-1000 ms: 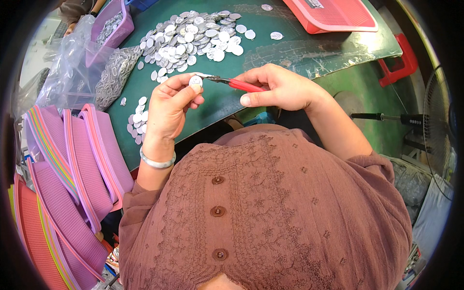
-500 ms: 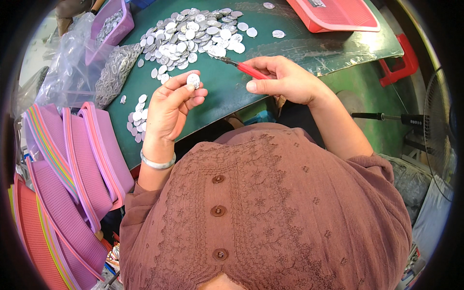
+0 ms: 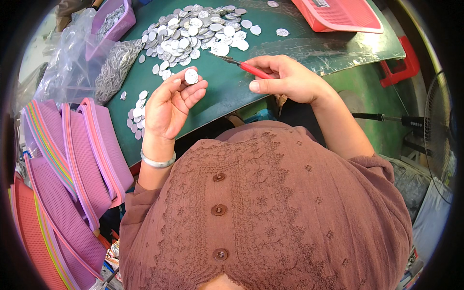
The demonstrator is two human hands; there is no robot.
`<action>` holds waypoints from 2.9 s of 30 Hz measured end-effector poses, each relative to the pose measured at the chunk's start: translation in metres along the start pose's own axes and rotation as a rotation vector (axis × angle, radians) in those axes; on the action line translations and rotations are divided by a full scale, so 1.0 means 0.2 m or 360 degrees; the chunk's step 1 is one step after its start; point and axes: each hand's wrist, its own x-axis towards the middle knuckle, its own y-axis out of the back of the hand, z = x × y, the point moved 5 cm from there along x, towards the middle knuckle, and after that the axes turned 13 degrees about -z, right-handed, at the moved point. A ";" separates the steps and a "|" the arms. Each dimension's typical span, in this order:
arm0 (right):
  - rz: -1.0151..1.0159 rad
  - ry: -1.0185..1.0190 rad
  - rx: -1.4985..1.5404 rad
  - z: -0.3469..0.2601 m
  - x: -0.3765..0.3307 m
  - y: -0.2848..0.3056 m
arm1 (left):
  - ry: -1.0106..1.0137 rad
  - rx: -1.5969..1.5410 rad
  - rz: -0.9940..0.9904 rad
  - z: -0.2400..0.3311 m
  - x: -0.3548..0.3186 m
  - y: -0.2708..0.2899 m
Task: The person uses a pair of side-cutters to trim the edges of small circular metal components one by one, picking them up from a pile and placing them into a pink bin.
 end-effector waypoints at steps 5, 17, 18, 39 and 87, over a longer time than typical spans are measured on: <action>0.0005 0.0004 0.0016 -0.01 0.00 -0.01 | -0.0008 -0.0041 0.0016 0.00 -0.01 0.01; 0.0009 0.0027 -0.0010 -0.01 -0.01 -0.01 | -0.0511 0.2822 0.0486 0.06 -0.12 -0.06; 0.0011 0.0035 -0.0003 -0.01 -0.01 -0.01 | -0.0530 0.2757 0.0493 0.07 -0.13 -0.06; 0.0000 0.0052 -0.0398 -0.05 0.01 -0.07 | -0.0167 0.2136 0.0583 0.03 -0.08 0.04; -0.0111 0.0057 -0.0208 -0.07 0.05 -0.15 | -0.0151 0.0441 0.0334 0.03 -0.02 -0.09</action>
